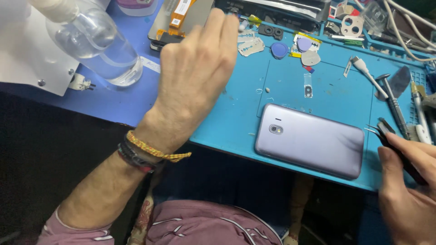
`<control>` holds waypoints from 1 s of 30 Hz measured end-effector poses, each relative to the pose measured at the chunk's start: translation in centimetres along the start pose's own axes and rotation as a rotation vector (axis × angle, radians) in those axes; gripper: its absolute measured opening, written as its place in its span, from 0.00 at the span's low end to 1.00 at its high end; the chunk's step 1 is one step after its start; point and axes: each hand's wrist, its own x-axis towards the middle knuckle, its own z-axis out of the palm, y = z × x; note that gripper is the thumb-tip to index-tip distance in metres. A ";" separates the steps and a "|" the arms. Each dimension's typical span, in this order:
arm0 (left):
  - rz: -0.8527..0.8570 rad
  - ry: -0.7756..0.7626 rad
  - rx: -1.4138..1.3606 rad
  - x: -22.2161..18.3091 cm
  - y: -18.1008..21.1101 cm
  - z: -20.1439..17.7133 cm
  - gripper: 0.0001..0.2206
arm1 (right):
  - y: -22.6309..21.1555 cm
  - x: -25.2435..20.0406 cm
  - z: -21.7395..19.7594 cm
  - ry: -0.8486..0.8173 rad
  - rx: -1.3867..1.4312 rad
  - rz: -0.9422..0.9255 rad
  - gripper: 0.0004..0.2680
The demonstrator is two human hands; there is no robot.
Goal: Repairing a smartphone camera lens area using tweezers and a cotton swab
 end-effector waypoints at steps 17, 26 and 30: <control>0.080 0.014 -0.675 -4.0 -2.7 -4.2 0.21 | -0.6 -0.6 -0.4 -0.042 -0.037 0.091 0.09; 0.004 0.075 -1.057 -4.2 -2.6 -4.8 0.09 | -2.8 0.3 1.3 -0.034 0.153 -0.051 0.08; 0.022 0.100 -1.051 -3.7 -1.7 -5.4 0.10 | -7.0 3.0 2.3 0.056 0.215 -0.284 0.05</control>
